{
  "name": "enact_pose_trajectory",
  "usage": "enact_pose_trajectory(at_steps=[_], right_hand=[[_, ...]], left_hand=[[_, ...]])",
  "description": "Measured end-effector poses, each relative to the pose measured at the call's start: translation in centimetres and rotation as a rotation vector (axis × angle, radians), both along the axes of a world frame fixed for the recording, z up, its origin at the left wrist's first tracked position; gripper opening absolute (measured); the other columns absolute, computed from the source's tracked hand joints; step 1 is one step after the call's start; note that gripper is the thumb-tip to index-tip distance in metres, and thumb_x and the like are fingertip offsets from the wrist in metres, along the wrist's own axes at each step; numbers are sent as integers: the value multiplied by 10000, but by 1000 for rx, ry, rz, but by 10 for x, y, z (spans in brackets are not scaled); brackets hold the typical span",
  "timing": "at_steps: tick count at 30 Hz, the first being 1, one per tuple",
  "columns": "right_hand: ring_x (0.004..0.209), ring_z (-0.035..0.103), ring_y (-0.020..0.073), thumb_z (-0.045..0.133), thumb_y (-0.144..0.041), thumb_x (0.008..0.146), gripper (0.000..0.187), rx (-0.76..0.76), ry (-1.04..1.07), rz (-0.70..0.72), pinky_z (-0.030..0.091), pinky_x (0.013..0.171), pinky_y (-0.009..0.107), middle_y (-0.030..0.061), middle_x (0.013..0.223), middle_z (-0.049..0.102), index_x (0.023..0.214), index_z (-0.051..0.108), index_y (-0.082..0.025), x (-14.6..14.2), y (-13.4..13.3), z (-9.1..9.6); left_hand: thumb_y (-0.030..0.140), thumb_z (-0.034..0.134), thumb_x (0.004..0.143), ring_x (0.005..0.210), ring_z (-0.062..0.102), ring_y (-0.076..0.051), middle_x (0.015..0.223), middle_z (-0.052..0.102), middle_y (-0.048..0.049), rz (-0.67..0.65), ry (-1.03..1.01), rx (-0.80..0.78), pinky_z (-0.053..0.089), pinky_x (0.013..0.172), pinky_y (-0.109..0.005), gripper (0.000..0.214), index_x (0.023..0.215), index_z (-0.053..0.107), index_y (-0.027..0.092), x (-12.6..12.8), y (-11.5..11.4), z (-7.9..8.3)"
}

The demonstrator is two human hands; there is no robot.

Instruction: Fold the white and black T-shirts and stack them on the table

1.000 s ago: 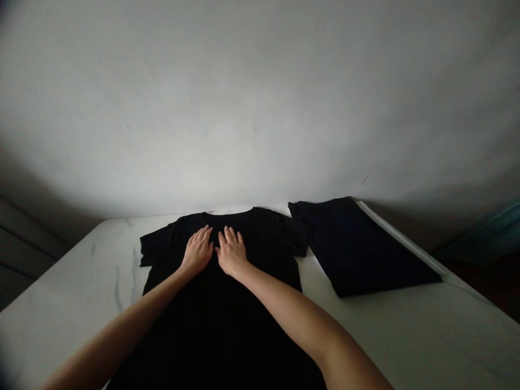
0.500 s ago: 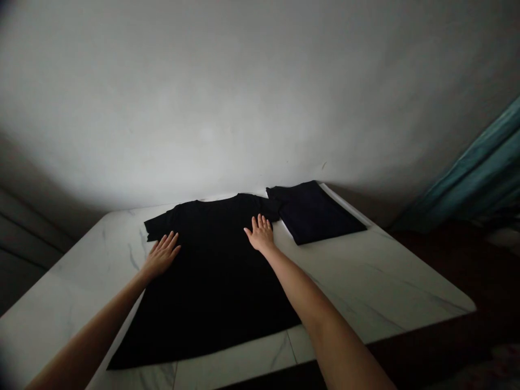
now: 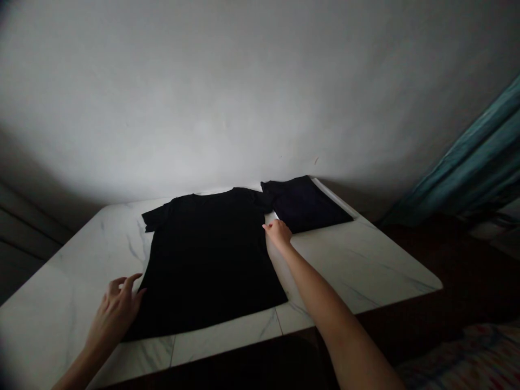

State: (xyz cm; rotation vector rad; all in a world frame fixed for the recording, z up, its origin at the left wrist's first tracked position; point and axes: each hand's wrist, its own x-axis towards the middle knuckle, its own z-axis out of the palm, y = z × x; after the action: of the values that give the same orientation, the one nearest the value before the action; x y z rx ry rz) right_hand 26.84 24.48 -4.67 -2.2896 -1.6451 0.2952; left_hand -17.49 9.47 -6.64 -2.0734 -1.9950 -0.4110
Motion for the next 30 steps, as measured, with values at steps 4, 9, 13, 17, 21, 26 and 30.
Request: enact_pose_trajectory(at_steps=[4,9,13,17,21,26,30], right_hand=[[1031,668,255,563,-349,932,244,-83,-12,11,488,757,308,117,1110,707,1044,714,-193,-17,11,10],[1057,660,250,509,-288,964,227,-49,-92,-4,491,782,310,135,1150,684,1069,670,-166,-17,8,13],[1029,662,222,537,-322,958,226,-6,-114,52,480,768,281,116,1123,692,1107,617,-171,-15,-4,11],[978,672,231,601,-436,906,269,-68,-110,75,471,727,280,94,1042,715,997,653,-189,-17,-20,11],[978,672,243,621,-498,869,322,-117,-68,67,468,717,287,83,1005,726,957,692,-197,-19,-36,12],[982,676,254,561,-443,905,289,-147,-43,59,481,738,308,97,1028,726,949,717,-203,-25,-51,15],[988,675,265,584,-446,879,276,-171,-23,90,484,753,313,99,1013,729,916,720,-209,-28,-63,17]], left_hand=[[132,278,882,746,663,-208,1037,566,-99,7,-42,-162,557,692,-344,453,1237,540,235,-2,-13,-1],[35,320,786,668,642,-207,1022,578,-92,21,114,-251,520,558,-331,569,1222,597,274,-5,-21,6],[112,463,798,844,625,-275,994,614,-104,-67,215,-296,515,712,-402,322,949,704,263,27,12,42],[172,477,879,976,613,-217,1029,645,-52,-540,69,-401,467,892,-345,300,1055,685,297,128,91,81],[140,386,935,1022,605,-203,1120,619,-59,-875,155,-322,477,850,-308,382,1198,623,285,247,174,86],[158,565,867,1089,564,-213,1193,552,-59,-1026,321,-405,480,806,-284,261,1082,657,274,324,225,72],[129,590,831,1059,561,-209,1177,542,-66,-1036,379,-505,472,763,-268,197,970,675,239,333,230,71]])
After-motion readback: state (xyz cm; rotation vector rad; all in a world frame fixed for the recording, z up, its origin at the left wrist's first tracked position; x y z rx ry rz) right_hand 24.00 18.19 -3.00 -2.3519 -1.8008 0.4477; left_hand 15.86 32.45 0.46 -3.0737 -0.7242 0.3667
